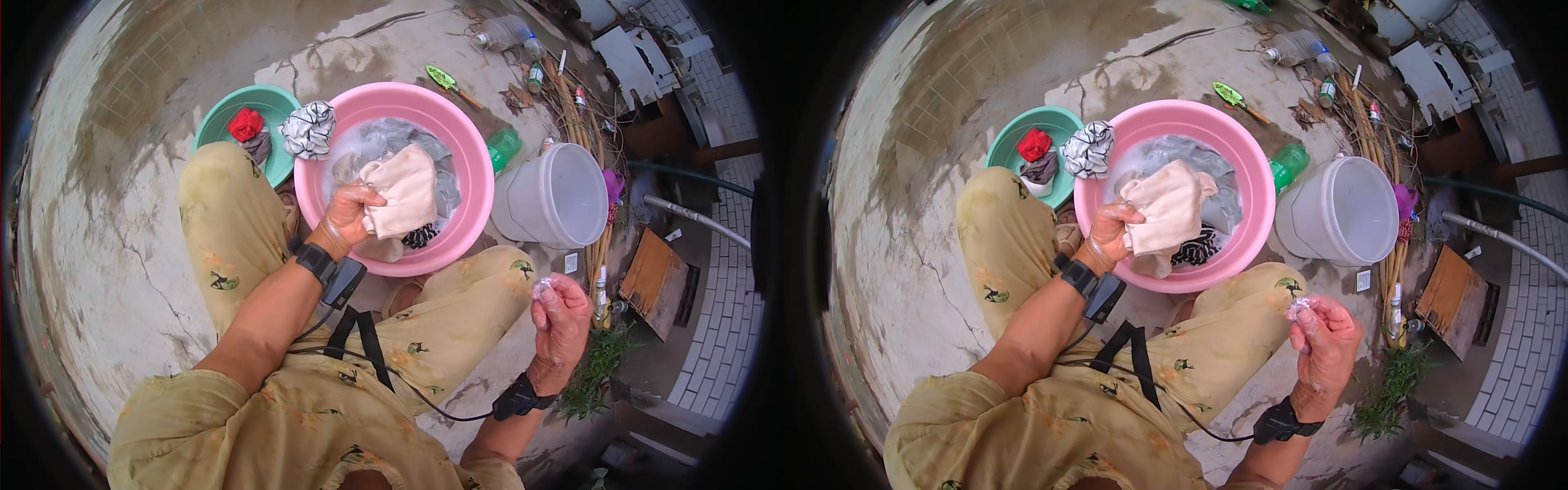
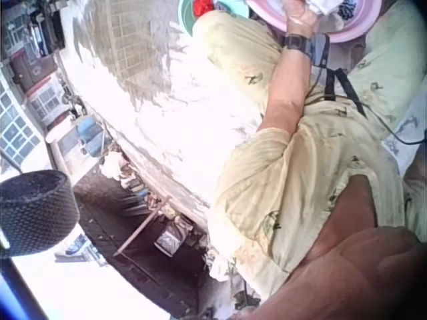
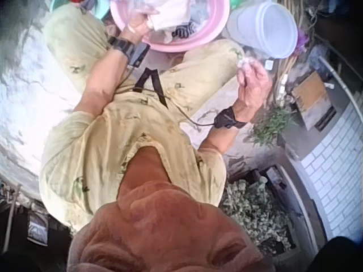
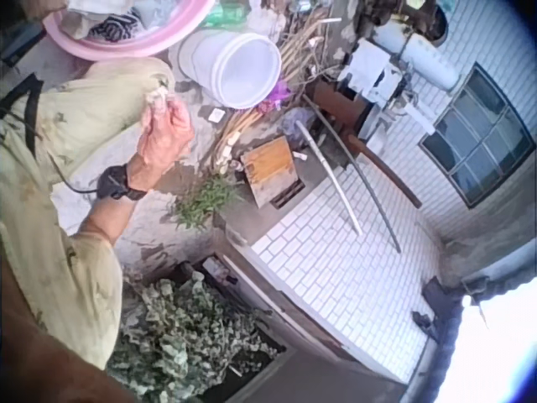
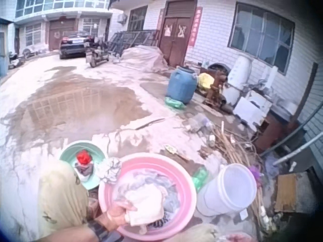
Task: Washing a beige garment by hand in a pink basin with soapy water
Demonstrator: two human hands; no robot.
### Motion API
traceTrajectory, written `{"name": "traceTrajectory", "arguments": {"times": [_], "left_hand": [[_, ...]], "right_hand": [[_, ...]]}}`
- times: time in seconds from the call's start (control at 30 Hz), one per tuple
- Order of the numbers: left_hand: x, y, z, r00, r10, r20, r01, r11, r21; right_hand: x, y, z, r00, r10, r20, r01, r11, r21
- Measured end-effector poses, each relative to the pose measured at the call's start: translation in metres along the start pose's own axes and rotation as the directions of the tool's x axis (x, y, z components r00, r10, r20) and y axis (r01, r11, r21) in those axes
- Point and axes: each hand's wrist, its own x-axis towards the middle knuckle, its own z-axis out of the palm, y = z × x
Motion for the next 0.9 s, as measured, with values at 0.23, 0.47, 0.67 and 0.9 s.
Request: {"name": "traceTrajectory", "arguments": {"times": [0.23,0.47,0.67,0.9], "left_hand": [[-0.004,-0.005,0.005,0.998,0.064,-0.028,-0.063,0.998,0.030],[-0.002,-0.005,-0.021,0.993,0.091,-0.072,-0.091,0.996,0.007],[0.003,-0.008,-0.027,0.994,0.088,-0.070,-0.085,0.995,0.057],[0.006,-0.013,-0.015,1.000,-0.006,-0.026,0.007,1.000,0.029]], "right_hand": [[0.098,0.085,0.147,0.947,0.122,0.297,0.061,0.839,-0.541],[0.116,0.106,0.163,0.587,-0.543,0.601,0.788,0.210,-0.579],[0.106,0.114,0.160,0.452,-0.584,0.674,0.879,0.167,-0.446],[0.110,0.111,0.153,0.623,-0.617,0.480,0.750,0.297,-0.591]]}}
